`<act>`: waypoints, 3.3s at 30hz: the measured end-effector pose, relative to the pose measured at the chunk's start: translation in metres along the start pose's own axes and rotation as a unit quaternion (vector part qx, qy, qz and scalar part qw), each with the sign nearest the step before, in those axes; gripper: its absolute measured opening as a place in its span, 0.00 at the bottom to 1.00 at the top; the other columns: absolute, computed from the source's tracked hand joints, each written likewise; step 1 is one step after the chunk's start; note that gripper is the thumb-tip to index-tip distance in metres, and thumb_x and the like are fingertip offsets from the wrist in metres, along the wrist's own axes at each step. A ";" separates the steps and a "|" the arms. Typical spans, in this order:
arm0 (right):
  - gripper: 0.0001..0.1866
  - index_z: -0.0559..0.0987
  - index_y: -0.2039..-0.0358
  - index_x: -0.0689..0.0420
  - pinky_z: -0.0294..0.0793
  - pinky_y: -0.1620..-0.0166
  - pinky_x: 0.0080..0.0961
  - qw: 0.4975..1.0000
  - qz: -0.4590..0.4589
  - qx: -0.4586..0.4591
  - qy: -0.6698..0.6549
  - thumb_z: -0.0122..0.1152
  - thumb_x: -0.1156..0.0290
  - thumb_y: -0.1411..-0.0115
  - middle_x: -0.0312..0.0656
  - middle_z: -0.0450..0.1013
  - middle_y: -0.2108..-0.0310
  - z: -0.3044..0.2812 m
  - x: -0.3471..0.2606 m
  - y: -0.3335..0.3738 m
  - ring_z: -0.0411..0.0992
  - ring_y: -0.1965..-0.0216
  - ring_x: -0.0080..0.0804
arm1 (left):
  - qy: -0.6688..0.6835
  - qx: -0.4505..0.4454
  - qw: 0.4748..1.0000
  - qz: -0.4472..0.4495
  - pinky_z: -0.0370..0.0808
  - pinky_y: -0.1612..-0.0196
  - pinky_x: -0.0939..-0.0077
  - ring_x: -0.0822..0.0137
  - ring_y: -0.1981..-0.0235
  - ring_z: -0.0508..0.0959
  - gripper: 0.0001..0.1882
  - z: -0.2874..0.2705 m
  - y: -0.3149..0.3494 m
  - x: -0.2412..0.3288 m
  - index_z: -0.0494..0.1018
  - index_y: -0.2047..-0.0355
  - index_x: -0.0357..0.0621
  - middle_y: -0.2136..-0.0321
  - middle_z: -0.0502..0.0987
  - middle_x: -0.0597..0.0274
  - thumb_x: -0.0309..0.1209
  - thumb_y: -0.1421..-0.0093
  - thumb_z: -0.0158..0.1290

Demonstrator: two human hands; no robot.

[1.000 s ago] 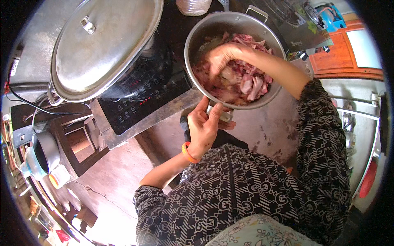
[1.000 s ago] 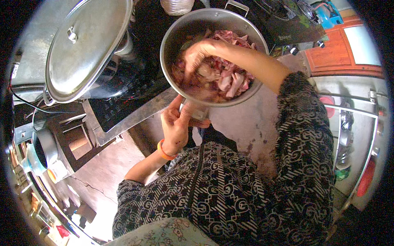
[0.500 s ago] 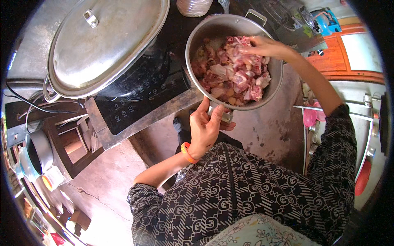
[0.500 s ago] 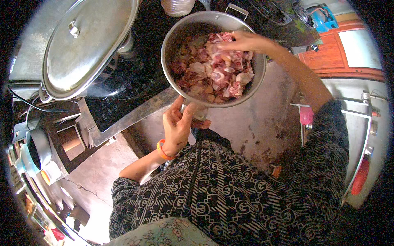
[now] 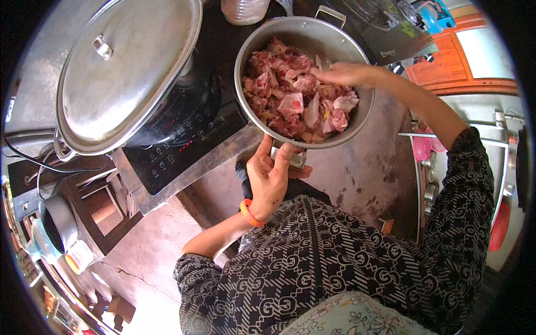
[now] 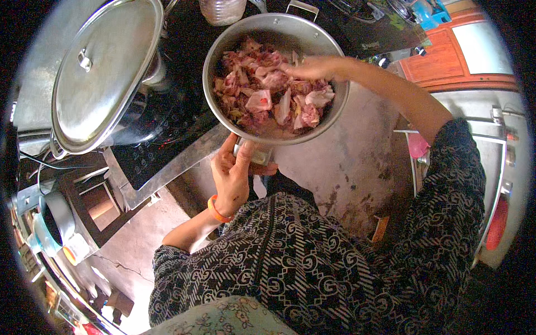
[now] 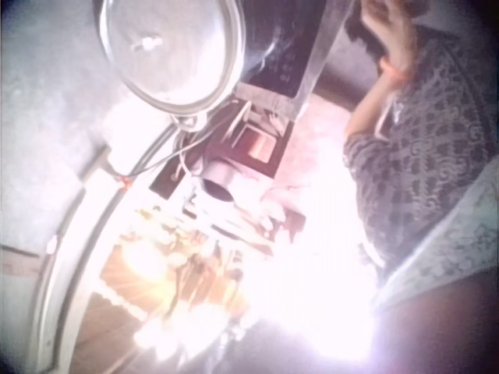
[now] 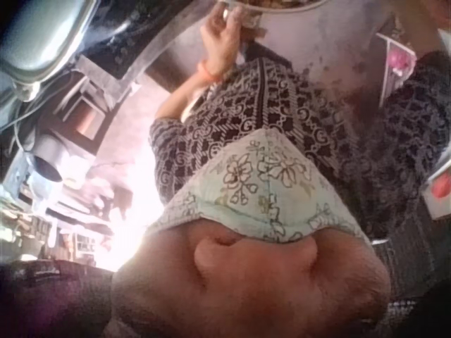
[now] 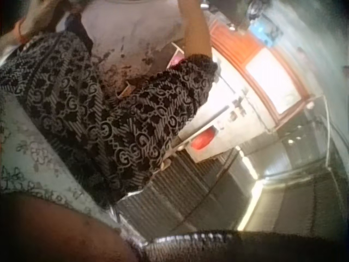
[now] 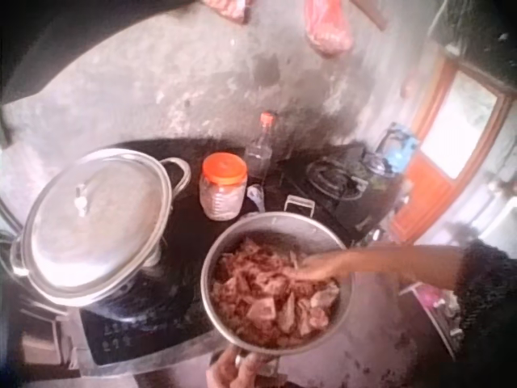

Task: The person sits on the floor and chops garlic on a wooden board using a cleaver, then transfers the chopped garlic into a pot containing raw meat. They add salt and liquid seasoning from containers, then mix the contents by hand.

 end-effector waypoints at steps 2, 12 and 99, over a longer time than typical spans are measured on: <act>0.45 0.65 0.38 0.57 0.63 0.41 0.31 0.998 0.026 -0.024 -0.061 0.42 0.30 0.40 0.48 0.62 0.39 0.018 0.021 -0.012 0.61 0.40 0.31 | -0.003 0.011 1.000 0.009 0.85 0.72 0.69 0.58 0.73 0.83 0.26 0.000 0.000 0.001 0.60 0.42 0.25 0.61 0.79 0.46 0.34 0.33 0.49; 0.40 0.75 0.49 0.51 0.78 0.55 0.32 0.887 0.013 -0.042 -0.460 0.51 0.28 0.46 0.41 0.77 0.57 0.059 -0.021 0.012 0.77 0.60 0.32 | -0.013 0.010 1.000 -0.006 0.84 0.71 0.69 0.58 0.74 0.83 0.30 -0.006 0.001 0.001 0.58 0.40 0.25 0.64 0.80 0.46 0.37 0.33 0.50; 0.22 0.77 0.56 0.62 0.74 0.63 0.41 0.882 -0.200 0.259 0.339 0.53 0.55 0.39 0.59 0.76 0.70 -0.055 -0.066 -0.005 0.78 0.68 0.48 | -0.022 0.035 0.999 -0.017 0.84 0.73 0.71 0.60 0.73 0.82 0.26 0.004 0.002 0.007 0.60 0.41 0.27 0.63 0.79 0.45 0.35 0.32 0.49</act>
Point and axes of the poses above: each hand's wrist, its own y-axis away from the middle knuckle, its own z-axis out of the palm, x = y × z, the point moved 10 cm from there along -y, towards the middle knuckle
